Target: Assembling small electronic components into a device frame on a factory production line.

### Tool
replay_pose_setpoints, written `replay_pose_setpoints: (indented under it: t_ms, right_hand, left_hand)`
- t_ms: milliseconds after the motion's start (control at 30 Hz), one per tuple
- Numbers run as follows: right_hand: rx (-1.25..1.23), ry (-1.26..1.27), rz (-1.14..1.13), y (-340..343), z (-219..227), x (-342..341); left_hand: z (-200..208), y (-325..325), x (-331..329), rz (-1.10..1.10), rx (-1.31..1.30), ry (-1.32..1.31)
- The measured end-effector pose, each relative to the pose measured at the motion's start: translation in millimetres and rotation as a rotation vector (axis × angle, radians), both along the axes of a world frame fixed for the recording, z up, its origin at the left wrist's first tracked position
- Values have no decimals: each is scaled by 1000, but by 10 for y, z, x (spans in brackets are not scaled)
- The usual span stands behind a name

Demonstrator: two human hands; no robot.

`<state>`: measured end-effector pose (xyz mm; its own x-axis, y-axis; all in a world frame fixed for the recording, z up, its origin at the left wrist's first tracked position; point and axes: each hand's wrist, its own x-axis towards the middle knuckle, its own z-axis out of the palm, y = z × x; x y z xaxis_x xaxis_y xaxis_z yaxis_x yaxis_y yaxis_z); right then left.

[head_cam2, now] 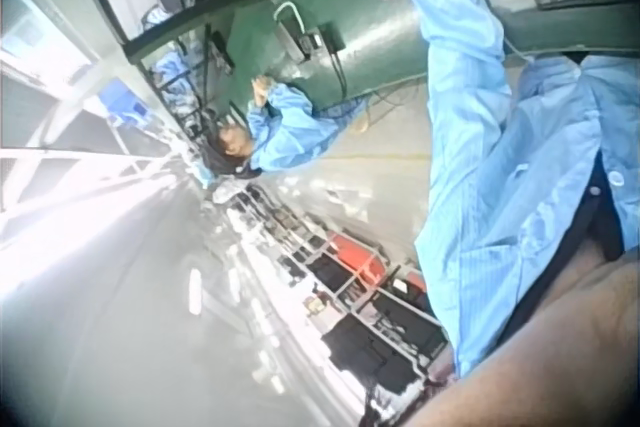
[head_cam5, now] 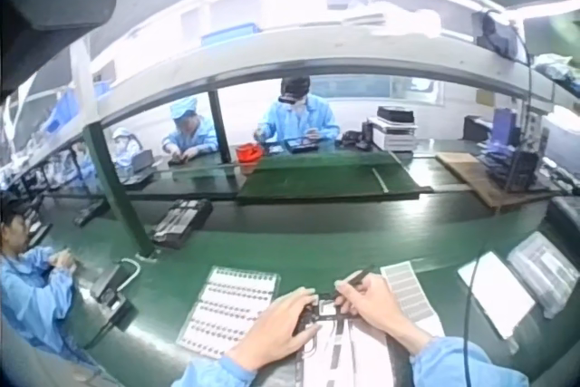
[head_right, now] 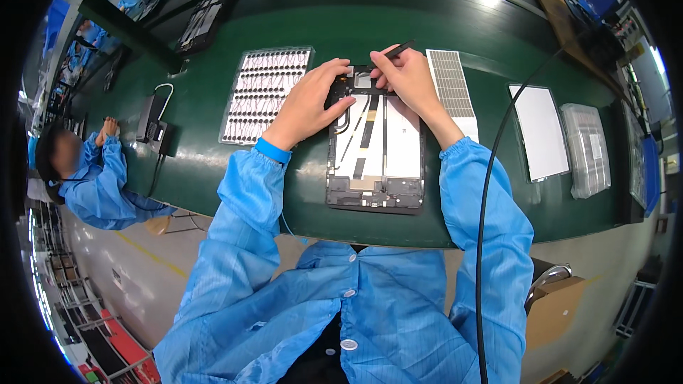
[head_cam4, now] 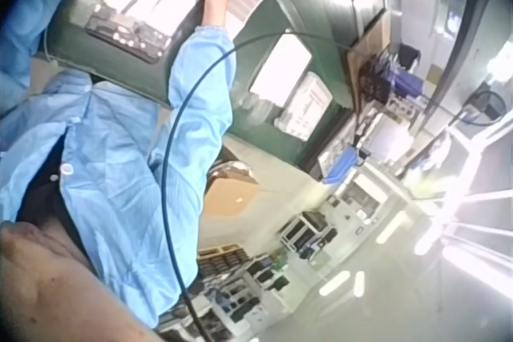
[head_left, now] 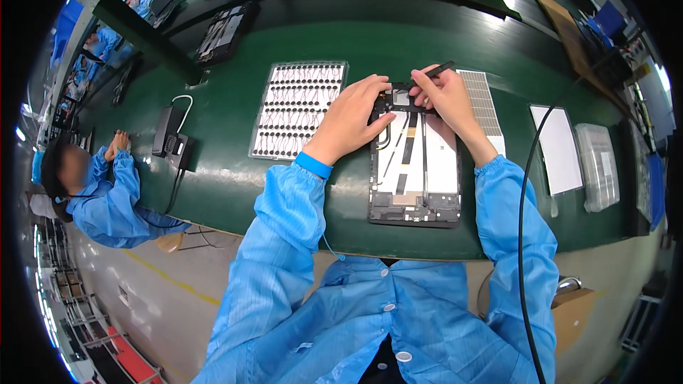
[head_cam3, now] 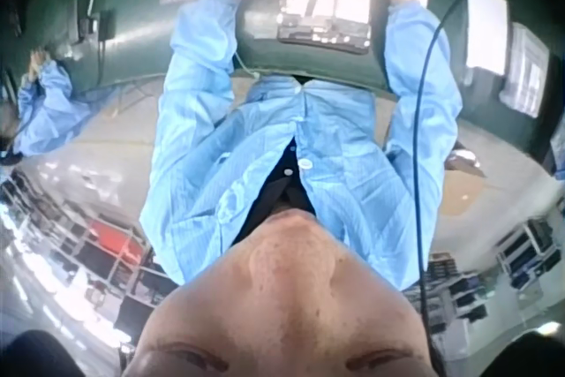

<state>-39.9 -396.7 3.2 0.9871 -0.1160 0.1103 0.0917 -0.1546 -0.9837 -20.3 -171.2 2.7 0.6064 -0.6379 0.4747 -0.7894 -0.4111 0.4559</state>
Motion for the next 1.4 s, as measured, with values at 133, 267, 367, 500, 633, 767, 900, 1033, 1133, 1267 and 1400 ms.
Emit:
replay_pose_setpoints:
  t_ms: [133, 267, 367, 500, 633, 767, 900, 1033, 1133, 1267, 1400]
  right_hand:
    - [-34, 11, -2, 38, 60, -63]
    - [2, -59, 40, 4, -11, -56]
    - [-3, -129, -74, 18, 37, -87]
    - [-37, -224, -106, -265, 292, -239]
    - [-62, -125, -47, -958, 296, -603]
    - [92, 13, -120, -1495, -113, -1133]
    - [127, 9, -82, -1476, -56, -1198]
    - [5, 83, -29, -1392, -96, -1172]
    - [-51, 72, -45, -1415, -98, -1199]
    - [-52, 104, -53, -1431, -108, -1187]
    - [-74, 85, -24, -1443, -162, -1141]
  left_hand:
    - [60, -9, -26, -18, 54, -8]
    - [48, -39, -20, -40, 84, -180]
    - [91, -86, -44, -66, 97, -177]
    - [74, -108, -16, -127, 128, -176]
    - [174, -150, -83, -123, 148, -245]
    - [257, -772, -377, -407, 163, -118]
    - [186, -1135, -494, -492, 346, -228]
    - [100, -1112, -510, -477, 415, -125]
    - [151, -1191, -537, -481, 439, -95]
    - [129, -1209, -545, -478, 430, -95]
    - [121, -1203, -528, -473, 415, -106]
